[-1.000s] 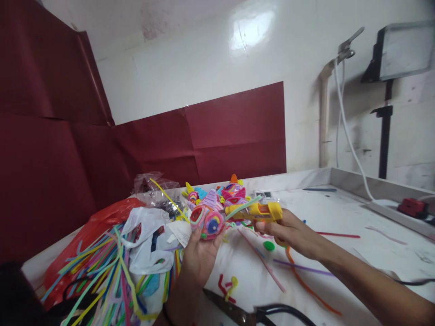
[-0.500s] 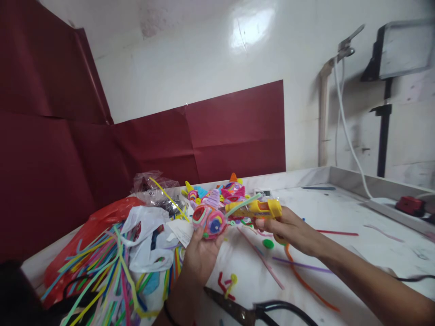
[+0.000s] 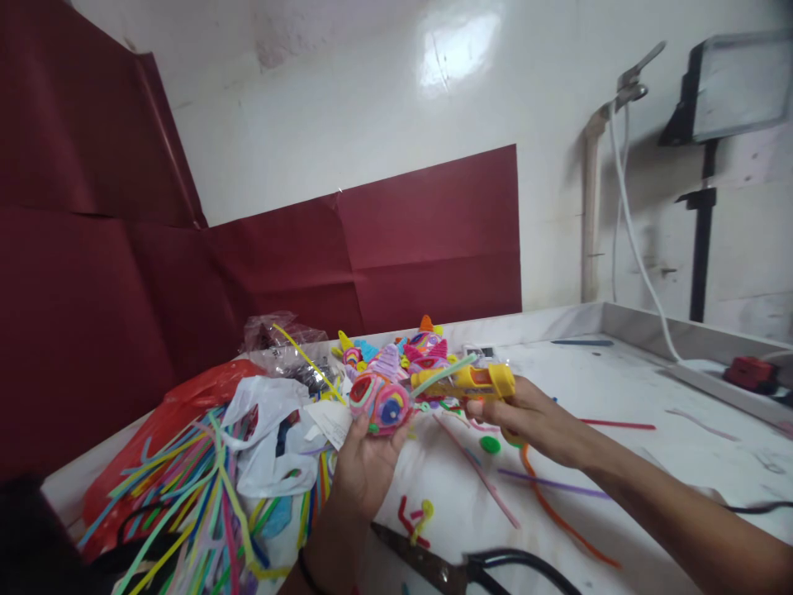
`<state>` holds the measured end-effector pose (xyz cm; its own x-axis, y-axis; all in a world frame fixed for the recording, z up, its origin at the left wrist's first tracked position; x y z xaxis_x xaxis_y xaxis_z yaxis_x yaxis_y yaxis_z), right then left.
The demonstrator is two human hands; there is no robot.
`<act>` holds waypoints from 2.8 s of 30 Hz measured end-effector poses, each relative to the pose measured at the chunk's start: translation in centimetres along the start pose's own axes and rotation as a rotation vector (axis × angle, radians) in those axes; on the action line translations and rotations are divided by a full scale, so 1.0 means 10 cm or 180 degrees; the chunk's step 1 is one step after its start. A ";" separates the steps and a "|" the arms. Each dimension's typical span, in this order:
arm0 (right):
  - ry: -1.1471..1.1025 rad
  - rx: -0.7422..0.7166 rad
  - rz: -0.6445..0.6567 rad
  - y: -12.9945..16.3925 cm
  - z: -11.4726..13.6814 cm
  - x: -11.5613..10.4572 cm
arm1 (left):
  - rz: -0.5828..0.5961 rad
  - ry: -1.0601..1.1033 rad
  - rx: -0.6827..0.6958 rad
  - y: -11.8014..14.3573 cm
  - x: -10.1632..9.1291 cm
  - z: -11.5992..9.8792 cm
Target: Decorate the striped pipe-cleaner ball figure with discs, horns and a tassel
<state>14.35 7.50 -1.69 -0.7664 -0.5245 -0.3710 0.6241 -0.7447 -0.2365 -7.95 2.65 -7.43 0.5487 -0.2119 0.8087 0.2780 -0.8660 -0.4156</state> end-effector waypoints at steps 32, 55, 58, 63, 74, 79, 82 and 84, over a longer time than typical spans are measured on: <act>0.0155 -0.0076 0.0026 0.02 0.07 0.00 | -0.0024 -0.0236 -0.0057 0.02 0.00 0.01; 0.0234 -0.0117 -0.0022 0.04 0.10 0.00 | 0.0112 0.0025 0.0034 -0.02 -0.04 -0.04; 0.0225 -0.0072 -0.0055 0.04 0.10 -0.01 | 0.0043 0.0067 0.0023 -0.02 -0.02 -0.04; 0.0227 -0.0033 -0.0087 0.04 0.10 0.00 | -0.0017 0.0088 0.0037 -0.01 0.00 -0.04; 0.0217 -0.0181 -0.0076 0.03 0.09 -0.01 | 0.0276 0.0062 -0.0121 0.00 -0.04 0.01; 0.0253 -0.0097 -0.0090 0.03 0.07 -0.02 | 0.0140 0.0015 -0.0067 0.00 -0.04 0.00; 0.0296 -0.0083 -0.0075 0.04 0.07 -0.02 | 0.0150 0.0039 -0.0074 0.00 -0.03 -0.01; 0.0309 -0.0081 -0.0076 0.04 0.07 -0.01 | 0.0152 0.0064 -0.0065 -0.01 -0.03 -0.01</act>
<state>14.58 7.01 -1.08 -0.7634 -0.4634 -0.4500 0.6105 -0.7450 -0.2687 -8.24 2.72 -7.60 0.5450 -0.2622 0.7964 0.2356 -0.8637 -0.4456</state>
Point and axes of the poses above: each hand's wrist, its own y-axis away from the middle knuckle, its own x-axis out of the palm, z = x × y, the point moved 2 cm from there along -y, towards the middle knuckle, and after that the axes turned 11 degrees about x, right-handed, at the moved point
